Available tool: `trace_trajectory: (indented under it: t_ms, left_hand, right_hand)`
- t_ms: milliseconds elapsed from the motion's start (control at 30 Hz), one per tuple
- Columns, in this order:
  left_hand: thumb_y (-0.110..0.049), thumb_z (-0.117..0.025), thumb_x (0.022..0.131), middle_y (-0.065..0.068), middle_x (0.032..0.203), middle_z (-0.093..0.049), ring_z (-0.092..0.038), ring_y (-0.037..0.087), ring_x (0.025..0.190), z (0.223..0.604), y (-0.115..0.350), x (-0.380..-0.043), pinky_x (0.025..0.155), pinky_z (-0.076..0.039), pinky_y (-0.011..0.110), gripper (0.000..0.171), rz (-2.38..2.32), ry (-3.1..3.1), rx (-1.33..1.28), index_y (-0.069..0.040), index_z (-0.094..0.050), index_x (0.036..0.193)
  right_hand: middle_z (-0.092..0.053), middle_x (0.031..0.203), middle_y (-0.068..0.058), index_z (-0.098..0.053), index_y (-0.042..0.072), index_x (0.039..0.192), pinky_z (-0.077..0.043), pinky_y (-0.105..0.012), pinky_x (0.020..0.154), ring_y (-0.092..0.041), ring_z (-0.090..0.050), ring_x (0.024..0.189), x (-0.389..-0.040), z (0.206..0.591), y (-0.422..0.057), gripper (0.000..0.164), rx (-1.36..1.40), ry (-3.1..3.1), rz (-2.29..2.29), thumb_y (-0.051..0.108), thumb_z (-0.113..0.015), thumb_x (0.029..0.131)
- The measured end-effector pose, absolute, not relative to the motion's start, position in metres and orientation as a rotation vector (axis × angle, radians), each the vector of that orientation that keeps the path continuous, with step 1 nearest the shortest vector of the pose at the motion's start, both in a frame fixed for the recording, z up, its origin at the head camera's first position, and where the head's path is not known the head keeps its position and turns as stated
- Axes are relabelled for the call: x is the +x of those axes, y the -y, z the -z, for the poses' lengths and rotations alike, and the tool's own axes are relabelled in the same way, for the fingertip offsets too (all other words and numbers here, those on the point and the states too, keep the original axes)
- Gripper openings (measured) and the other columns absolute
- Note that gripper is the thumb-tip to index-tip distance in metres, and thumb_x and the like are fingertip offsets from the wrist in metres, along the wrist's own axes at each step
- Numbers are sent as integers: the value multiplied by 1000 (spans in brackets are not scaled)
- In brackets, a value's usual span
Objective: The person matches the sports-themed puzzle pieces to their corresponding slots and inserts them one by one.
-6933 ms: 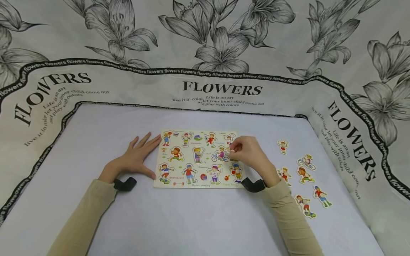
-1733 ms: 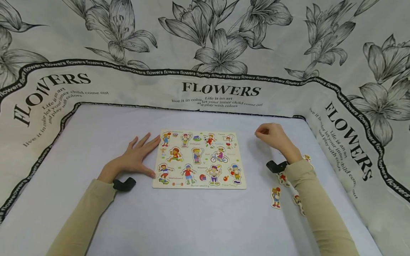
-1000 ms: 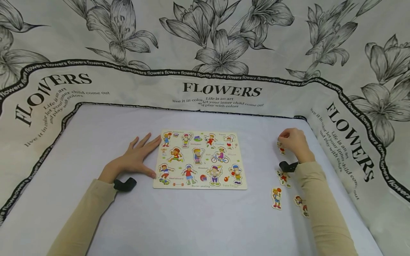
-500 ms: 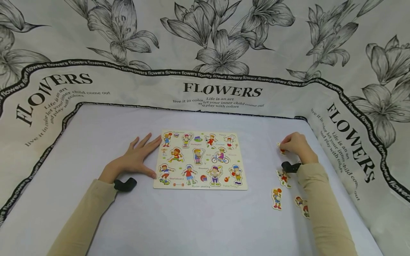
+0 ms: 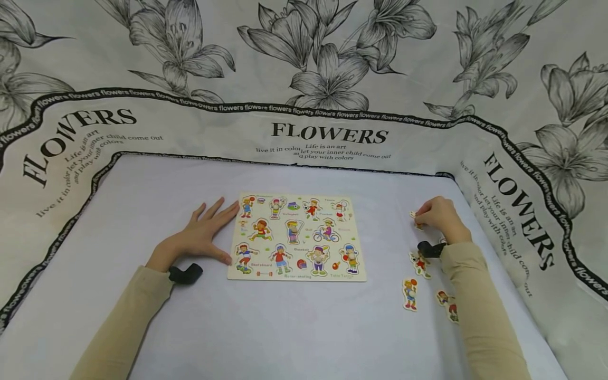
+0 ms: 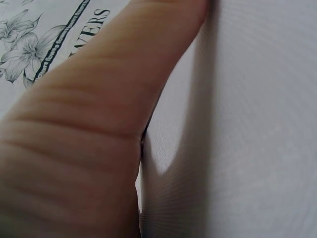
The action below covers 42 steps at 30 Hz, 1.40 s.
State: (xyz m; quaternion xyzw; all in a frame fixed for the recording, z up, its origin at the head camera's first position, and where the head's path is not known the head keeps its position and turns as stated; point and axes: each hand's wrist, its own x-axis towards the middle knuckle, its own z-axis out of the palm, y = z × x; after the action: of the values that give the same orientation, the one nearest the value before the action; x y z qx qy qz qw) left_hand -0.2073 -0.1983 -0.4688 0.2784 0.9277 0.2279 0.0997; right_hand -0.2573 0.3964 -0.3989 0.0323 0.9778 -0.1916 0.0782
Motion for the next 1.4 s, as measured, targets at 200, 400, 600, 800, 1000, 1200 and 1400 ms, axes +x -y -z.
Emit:
trace_trajectory:
  t_ms: [200, 400, 600, 800, 1000, 1200, 1400]
  left_hand:
    - [-72, -81, 59, 6, 167, -7, 11, 34, 151, 467, 198, -208, 116, 14, 58, 137, -683, -2736, 816, -11, -11, 160]
    - [-72, -81, 59, 5, 167, -7, 11, 34, 151, 467, 198, -207, 116, 14, 58, 137, -677, -2739, 819, -11, -11, 160]
    - [-72, -81, 59, 5, 167, -7, 11, 34, 151, 468, 198, -208, 116, 14, 58, 137, -675, -2739, 818, -11, -12, 160]
    - [-73, -81, 58, 5, 167, -8, 11, 34, 151, 468, 198, -208, 116, 13, 58, 137, -683, -2740, 822, -12, -12, 160]
    - [-74, -80, 58, 3, 167, -7, 11, 30, 151, 468, 199, -208, 117, 13, 56, 138, -684, -2737, 818, -14, -11, 161]
    - [-72, -81, 60, 5, 167, -8, 10, 33, 151, 467, 199, -207, 116, 12, 58, 136, -700, -2741, 839, -11, -12, 160]
    - [-72, -80, 60, 5, 167, -8, 10, 33, 151, 467, 199, -207, 116, 13, 58, 136, -693, -2743, 837, -11, -12, 160]
  right_hand:
    - [-65, 75, -10, -72, -4, 85, -45, -31, 55, -25, -55, 70, -256, 398, -395, 18, 105, -2931, 588, 13, -78, 80]
    - [-65, 71, -8, -72, -5, 85, -43, -31, 54, -24, -53, 66, -255, 396, -393, 19, 86, -2937, 593, 12, -79, 79]
    - [-65, 73, -9, -72, -6, 86, -43, -32, 54, -25, -54, 67, -254, 393, -392, 19, 59, -2933, 600, 11, -79, 79]
    - [-66, 82, -14, -72, -5, 88, -44, -32, 57, -28, -54, 72, -255, 392, -390, 20, 63, -2938, 597, 12, -77, 80]
    - [-68, 89, -18, -73, -5, 92, -46, -33, 58, -29, -56, 76, -259, 392, -385, 21, 53, -2929, 603, 13, -75, 81]
    - [-69, 89, -17, -72, -4, 93, -46, -33, 59, -28, -56, 77, -263, 390, -377, 22, 60, -2926, 606, 14, -75, 81]
    - [-69, 87, -16, -72, -4, 91, -46, -33, 59, -28, -56, 76, -265, 389, -368, 21, 44, -2931, 615, 13, -75, 81]
